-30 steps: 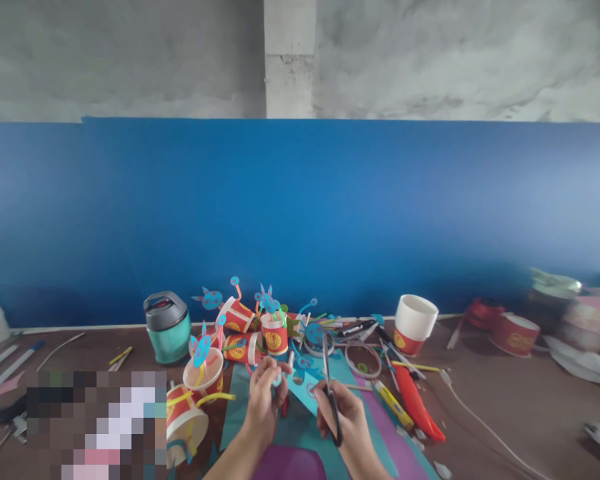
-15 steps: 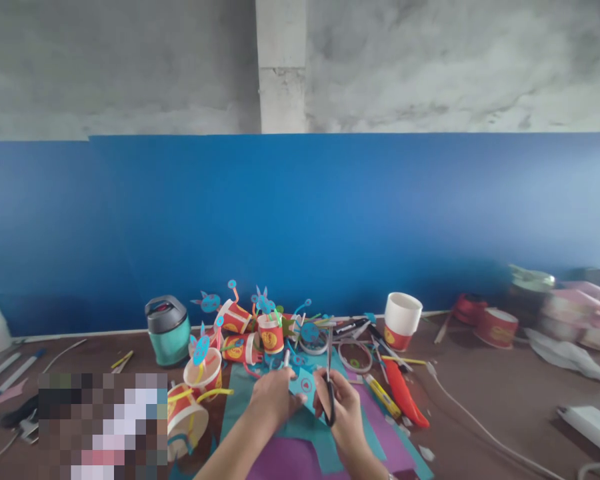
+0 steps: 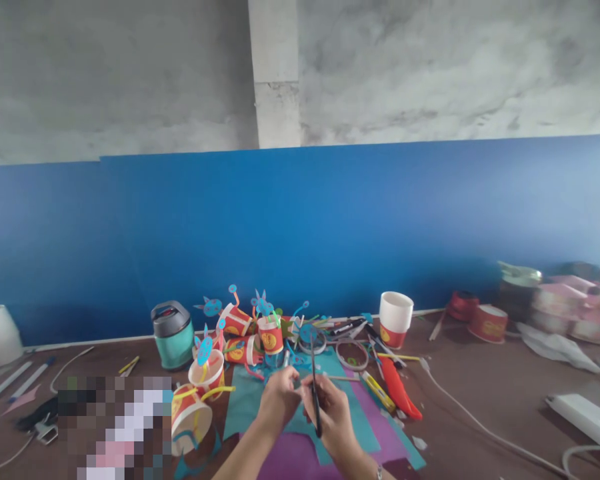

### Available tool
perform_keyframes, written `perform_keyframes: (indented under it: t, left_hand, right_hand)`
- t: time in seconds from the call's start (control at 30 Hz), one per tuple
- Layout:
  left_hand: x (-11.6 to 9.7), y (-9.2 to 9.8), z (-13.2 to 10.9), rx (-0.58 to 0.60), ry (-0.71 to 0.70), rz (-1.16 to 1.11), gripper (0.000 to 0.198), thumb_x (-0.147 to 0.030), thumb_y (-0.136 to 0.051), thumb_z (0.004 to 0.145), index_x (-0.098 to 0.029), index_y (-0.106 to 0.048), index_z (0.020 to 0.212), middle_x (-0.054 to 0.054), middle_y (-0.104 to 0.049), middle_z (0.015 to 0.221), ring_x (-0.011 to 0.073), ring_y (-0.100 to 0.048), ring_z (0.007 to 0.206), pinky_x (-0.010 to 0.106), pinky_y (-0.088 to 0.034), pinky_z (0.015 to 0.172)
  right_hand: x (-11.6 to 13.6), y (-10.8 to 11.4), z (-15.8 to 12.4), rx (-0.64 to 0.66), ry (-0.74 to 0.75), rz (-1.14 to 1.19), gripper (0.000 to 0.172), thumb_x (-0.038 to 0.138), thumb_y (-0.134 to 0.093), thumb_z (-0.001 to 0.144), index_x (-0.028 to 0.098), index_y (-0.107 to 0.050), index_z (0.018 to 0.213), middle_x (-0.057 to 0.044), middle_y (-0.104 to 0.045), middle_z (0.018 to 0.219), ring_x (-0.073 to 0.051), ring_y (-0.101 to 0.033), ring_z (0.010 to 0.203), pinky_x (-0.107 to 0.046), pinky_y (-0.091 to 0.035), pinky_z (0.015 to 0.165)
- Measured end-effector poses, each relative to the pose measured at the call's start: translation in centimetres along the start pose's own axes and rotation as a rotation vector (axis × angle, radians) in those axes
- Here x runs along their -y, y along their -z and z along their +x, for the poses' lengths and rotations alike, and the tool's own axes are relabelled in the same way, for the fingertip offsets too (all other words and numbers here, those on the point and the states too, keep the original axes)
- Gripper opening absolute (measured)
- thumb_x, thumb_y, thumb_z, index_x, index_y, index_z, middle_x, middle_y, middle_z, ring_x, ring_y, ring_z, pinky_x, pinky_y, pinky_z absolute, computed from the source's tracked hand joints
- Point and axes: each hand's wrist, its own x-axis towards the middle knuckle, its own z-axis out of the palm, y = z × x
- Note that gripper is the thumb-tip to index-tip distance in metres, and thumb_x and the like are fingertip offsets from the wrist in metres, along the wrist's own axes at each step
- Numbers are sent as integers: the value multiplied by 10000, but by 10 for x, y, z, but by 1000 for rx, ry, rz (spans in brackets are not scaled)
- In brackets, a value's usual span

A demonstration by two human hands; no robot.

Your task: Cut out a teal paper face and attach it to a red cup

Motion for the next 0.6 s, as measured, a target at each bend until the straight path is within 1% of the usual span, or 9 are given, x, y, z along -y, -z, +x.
perform_keyframes:
  t: [0.07, 0.13, 0.17, 0.2, 0.3, 0.37, 0.43, 0.5, 0.6]
  left_hand:
    - [1, 6, 2, -105, 27, -81, 215, -365, -543, 736, -162, -603, 698, 13, -565, 558, 188, -556, 590, 253, -364, 533]
    - [1, 17, 2, -202, 25, -163, 290, -413, -479, 782, -172, -565, 646, -9, -503, 519, 152, -497, 525, 240, -329, 489]
    - [0, 25, 0, -239, 18, -217, 318, -438, -459, 794, -177, -550, 636, -20, -482, 511, 136, -465, 499, 234, -319, 474]
    - [0, 32, -2, -280, 12, -293, 338, -467, -458, 794, -183, -532, 626, -35, -453, 498, 119, -425, 469, 227, -307, 457]
    - [-1, 51, -12, -390, 11, -645, 358, -517, -574, 717, -190, -495, 595, -88, -333, 448, 74, -284, 400, 209, -231, 404]
    - [1, 57, -18, -401, 10, -741, 379, -534, -614, 686, -186, -495, 591, -105, -284, 439, 62, -230, 393, 203, -196, 393]
    - [6, 58, -23, -374, 2, -734, 389, -544, -619, 684, -180, -508, 604, -106, -276, 446, 59, -216, 401, 201, -182, 395]
    - [13, 53, -26, -325, -20, -688, 389, -537, -619, 689, -176, -504, 602, -99, -285, 463, 62, -228, 421, 203, -180, 405]
    - [22, 42, -29, -258, -79, -622, 391, -511, -609, 706, -184, -447, 566, -87, -294, 486, 70, -251, 457, 208, -194, 432]
  right_hand:
    - [5, 1, -3, 55, 52, -86, 198, 361, -583, 793, 165, -572, 762, 53, -411, 526, -93, -353, 469, -221, -294, 450]
    - [7, 0, -5, 143, 82, -170, 127, 288, -596, 770, 162, -592, 759, 54, -413, 540, -88, -342, 491, -218, -290, 468]
    - [8, -1, -6, 188, 72, -203, 98, 258, -600, 754, 160, -600, 759, 60, -405, 534, -85, -333, 490, -215, -282, 466]
    - [7, -1, -6, 233, 46, -223, 76, 232, -599, 739, 159, -605, 759, 65, -397, 524, -83, -331, 486, -212, -277, 462]
    - [1, -4, -5, 343, -105, -176, 81, 190, -584, 709, 156, -595, 783, 73, -407, 501, -83, -373, 467, -201, -288, 446]
    - [-5, -6, -3, 401, -217, -90, 107, 190, -579, 701, 153, -578, 801, 66, -454, 501, -91, -428, 460, -198, -318, 443]
    - [-10, -7, -2, 432, -297, -7, 128, 199, -585, 696, 151, -565, 812, 57, -499, 496, -98, -469, 450, -195, -343, 438]
    - [-12, -8, -2, 436, -320, 55, 143, 220, -596, 699, 149, -560, 818, 50, -532, 493, -96, -486, 436, -190, -358, 429]
    - [-12, -8, -1, 423, -319, 86, 184, 291, -617, 707, 147, -561, 806, 65, -507, 462, -82, -461, 381, -178, -351, 385]
